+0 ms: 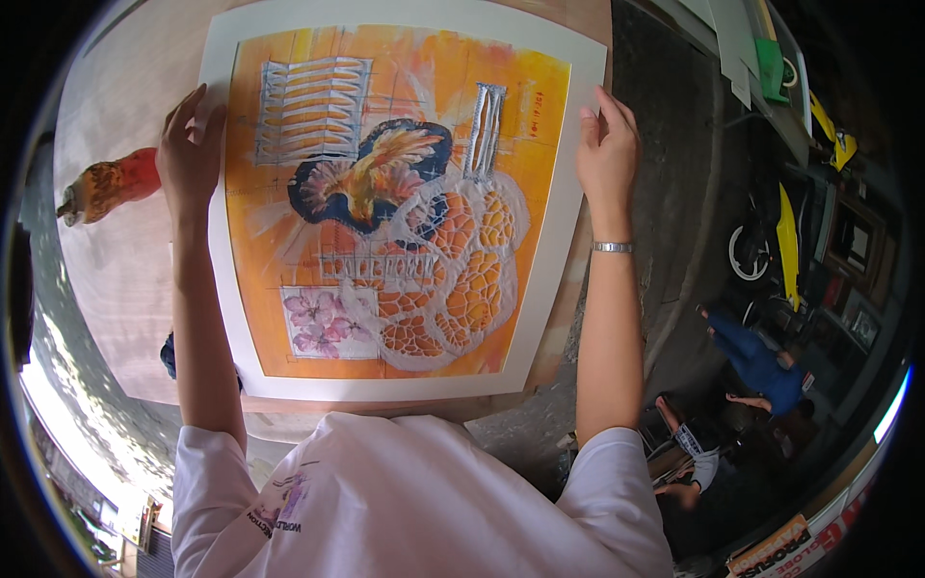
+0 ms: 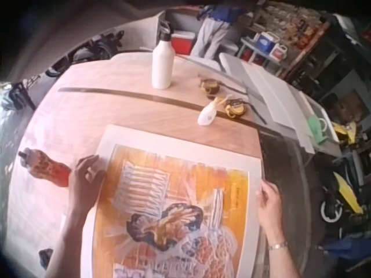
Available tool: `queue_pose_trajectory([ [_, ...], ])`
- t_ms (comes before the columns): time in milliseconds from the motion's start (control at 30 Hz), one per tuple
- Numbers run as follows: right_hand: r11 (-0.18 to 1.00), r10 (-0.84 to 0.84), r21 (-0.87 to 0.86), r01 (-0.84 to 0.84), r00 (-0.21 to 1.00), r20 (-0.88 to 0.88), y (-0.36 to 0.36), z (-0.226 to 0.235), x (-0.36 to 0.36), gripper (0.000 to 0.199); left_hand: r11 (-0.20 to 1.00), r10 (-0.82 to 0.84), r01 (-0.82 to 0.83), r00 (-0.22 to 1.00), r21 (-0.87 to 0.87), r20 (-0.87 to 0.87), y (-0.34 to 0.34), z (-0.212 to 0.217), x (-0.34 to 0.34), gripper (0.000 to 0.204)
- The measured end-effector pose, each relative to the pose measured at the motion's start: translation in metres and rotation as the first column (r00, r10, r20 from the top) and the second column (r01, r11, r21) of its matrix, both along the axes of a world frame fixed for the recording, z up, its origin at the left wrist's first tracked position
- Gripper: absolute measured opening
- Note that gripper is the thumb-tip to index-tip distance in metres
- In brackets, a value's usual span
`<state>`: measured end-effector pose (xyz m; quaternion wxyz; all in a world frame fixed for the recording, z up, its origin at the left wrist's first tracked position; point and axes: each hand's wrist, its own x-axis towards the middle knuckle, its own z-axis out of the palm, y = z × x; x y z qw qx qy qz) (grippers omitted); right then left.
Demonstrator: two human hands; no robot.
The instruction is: The person smooths a large printed poster onto a flat board, repeatedly pressing and rubbing the surface to remove air bubbles and ensure adhesion. They lift and reposition the poster several times to check alignment and continue smoothing the edges and center.
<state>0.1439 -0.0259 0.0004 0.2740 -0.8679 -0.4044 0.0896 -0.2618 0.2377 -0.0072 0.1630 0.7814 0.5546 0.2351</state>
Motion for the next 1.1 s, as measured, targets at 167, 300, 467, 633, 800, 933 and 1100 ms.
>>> queue_pose_trajectory([
  [167,0.999,-0.03,-0.022,0.031,0.997,0.071,0.007,-0.003,-0.01,0.043,0.999,-0.015,0.017,0.999,0.052,-0.036,-0.006,-0.003,-0.007,0.04],
  [300,0.998,-0.067,-0.015,0.069,0.992,0.109,0.013,-0.012,0.005,0.053,0.985,-0.051,0.067,0.994,0.16,-0.1,-0.004,-0.012,-0.005,0.04],
  [467,0.975,-0.208,-0.087,0.203,0.976,-0.056,0.026,-0.011,0.018,0.063,0.993,0.019,-0.013,0.999,0.114,-0.051,-0.005,-0.012,-0.001,0.047],
  [633,0.968,-0.242,-0.12,0.221,0.947,-0.21,0.033,0.0,0.017,0.065,0.994,0.094,-0.088,0.991,-0.059,0.093,0.008,-0.006,0.004,0.056],
  [800,0.956,-0.285,-0.042,0.292,0.878,-0.384,0.031,0.001,0.028,0.053,0.94,0.189,-0.082,0.933,-0.332,0.306,0.029,-0.006,-0.003,0.057],
  [933,0.944,-0.302,-0.013,0.329,0.849,-0.434,0.026,-0.001,0.03,0.043,0.931,0.221,-0.102,0.922,-0.35,0.319,0.035,-0.009,-0.005,0.051],
  [1100,0.934,-0.292,0.034,0.355,0.817,-0.497,0.022,-0.007,0.03,0.04,0.883,0.306,-0.06,0.826,-0.465,0.474,0.035,-0.006,-0.009,0.044],
])
